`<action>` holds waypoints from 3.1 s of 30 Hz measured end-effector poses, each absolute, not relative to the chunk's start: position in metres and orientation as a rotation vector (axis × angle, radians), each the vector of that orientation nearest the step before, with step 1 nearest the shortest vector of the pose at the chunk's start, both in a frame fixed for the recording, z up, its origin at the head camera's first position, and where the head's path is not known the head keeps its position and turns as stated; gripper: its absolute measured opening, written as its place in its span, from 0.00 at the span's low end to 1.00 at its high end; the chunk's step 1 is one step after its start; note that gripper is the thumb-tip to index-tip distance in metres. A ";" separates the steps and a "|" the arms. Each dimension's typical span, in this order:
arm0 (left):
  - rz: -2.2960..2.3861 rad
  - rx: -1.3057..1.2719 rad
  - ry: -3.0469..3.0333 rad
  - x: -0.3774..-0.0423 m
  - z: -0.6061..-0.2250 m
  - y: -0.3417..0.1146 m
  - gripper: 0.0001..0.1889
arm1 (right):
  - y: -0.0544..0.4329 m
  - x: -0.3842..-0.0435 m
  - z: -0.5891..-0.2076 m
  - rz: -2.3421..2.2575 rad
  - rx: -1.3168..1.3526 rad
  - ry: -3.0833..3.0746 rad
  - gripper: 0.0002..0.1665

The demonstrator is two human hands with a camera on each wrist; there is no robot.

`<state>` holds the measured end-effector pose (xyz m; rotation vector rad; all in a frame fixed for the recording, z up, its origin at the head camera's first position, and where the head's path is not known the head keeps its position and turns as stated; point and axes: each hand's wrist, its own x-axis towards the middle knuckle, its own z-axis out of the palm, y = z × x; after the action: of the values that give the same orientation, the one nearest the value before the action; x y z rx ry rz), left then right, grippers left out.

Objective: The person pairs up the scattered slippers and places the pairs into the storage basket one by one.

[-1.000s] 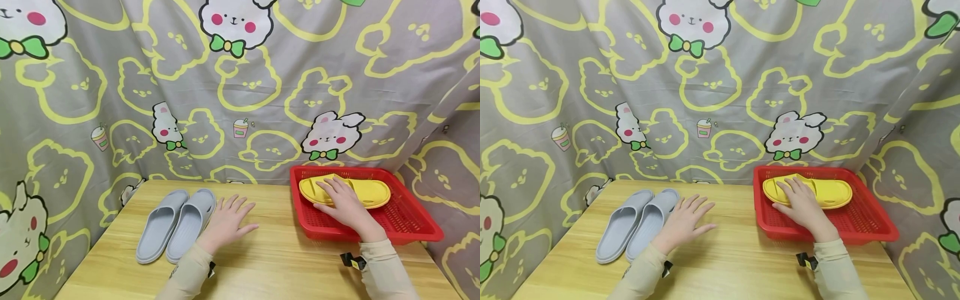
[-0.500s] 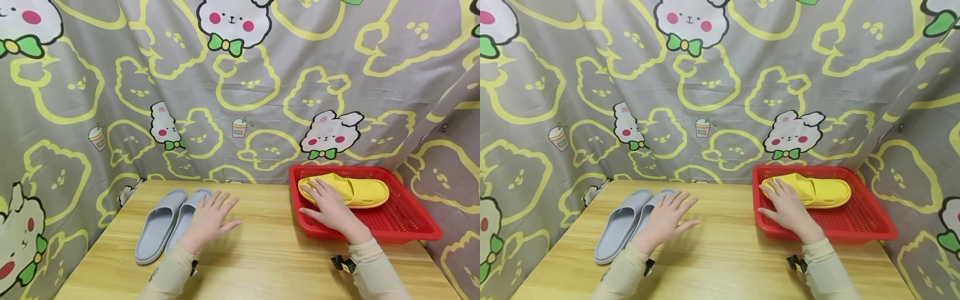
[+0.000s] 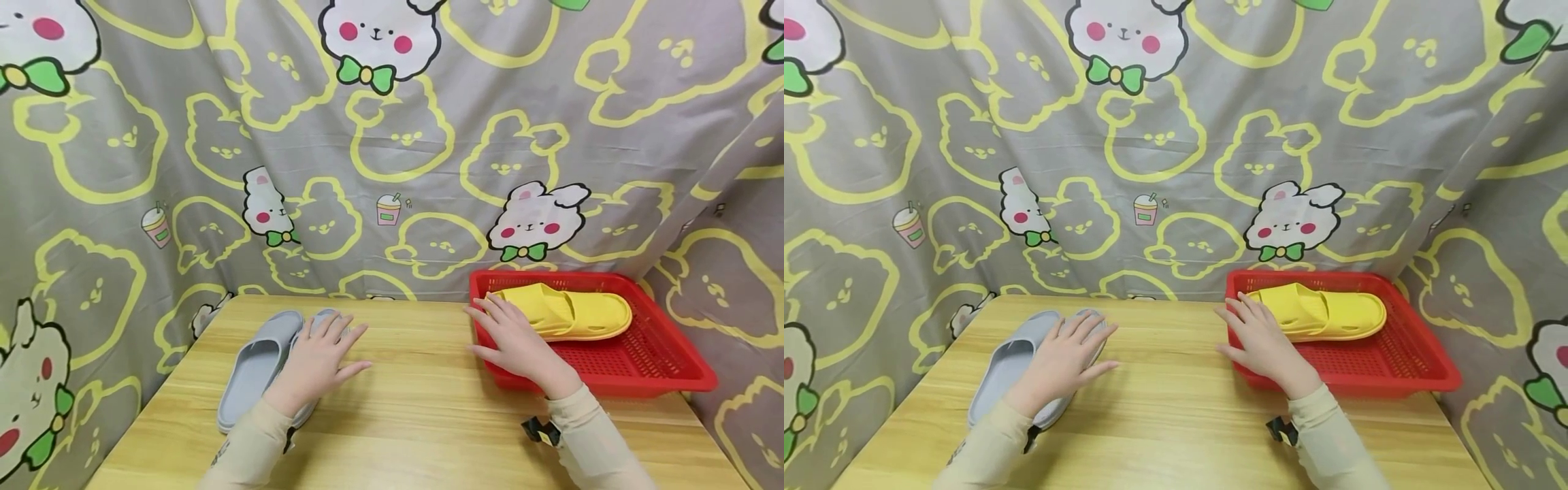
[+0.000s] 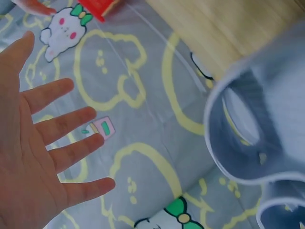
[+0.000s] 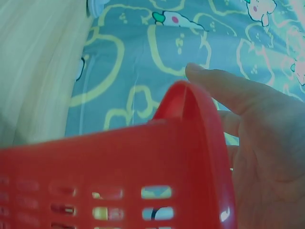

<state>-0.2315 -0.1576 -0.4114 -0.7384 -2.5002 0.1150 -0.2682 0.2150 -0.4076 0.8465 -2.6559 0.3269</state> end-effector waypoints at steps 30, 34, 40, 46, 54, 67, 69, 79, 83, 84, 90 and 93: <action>-0.043 -0.821 -2.379 -0.243 -0.416 -0.238 0.27 | 0.152 -0.272 -0.413 0.301 1.108 -2.550 0.39; -0.067 -0.799 -2.375 -0.245 -0.416 -0.246 0.26 | 0.141 -0.271 -0.411 0.301 1.138 -2.574 0.39; -0.087 -0.740 -2.377 -0.249 -0.417 -0.259 0.28 | 0.123 -0.273 -0.412 0.326 1.176 -2.557 0.38; -0.105 -0.707 -2.389 -0.254 -0.419 -0.274 0.29 | 0.107 -0.278 -0.416 0.305 1.194 -2.536 0.38; -0.085 -0.640 -2.492 -0.258 -0.419 -0.291 0.28 | 0.086 -0.283 -0.419 0.371 1.260 -2.529 0.39; -0.046 -0.595 -2.629 -0.263 -0.413 -0.302 0.31 | 0.052 -0.284 -0.424 0.340 1.302 -2.583 0.42; -0.044 -0.596 -2.641 -0.265 -0.413 -0.303 0.32 | 0.047 -0.283 -0.424 0.331 1.302 -2.594 0.43; 0.007 -0.610 -2.629 -0.274 -0.413 -0.308 0.32 | 0.026 -0.285 -0.431 0.276 1.335 -2.573 0.41; 0.019 -0.593 -2.673 -0.278 -0.415 -0.309 0.34 | 0.019 -0.287 -0.436 0.285 1.336 -2.596 0.40; 0.018 -0.589 -2.682 -0.280 -0.415 -0.309 0.34 | 0.017 -0.288 -0.437 0.285 1.333 -2.603 0.40; 0.003 -0.580 -2.721 -0.287 -0.420 -0.312 0.36 | 0.011 -0.289 -0.442 0.283 1.335 -2.622 0.42; 0.005 -0.576 -2.736 -0.289 -0.422 -0.313 0.35 | 0.008 -0.290 -0.443 0.300 1.344 -2.625 0.42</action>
<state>-0.2886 -0.3130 -0.4219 -0.5756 -2.7361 0.0053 -0.2902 0.0076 -0.4432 1.3440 -2.6246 0.2998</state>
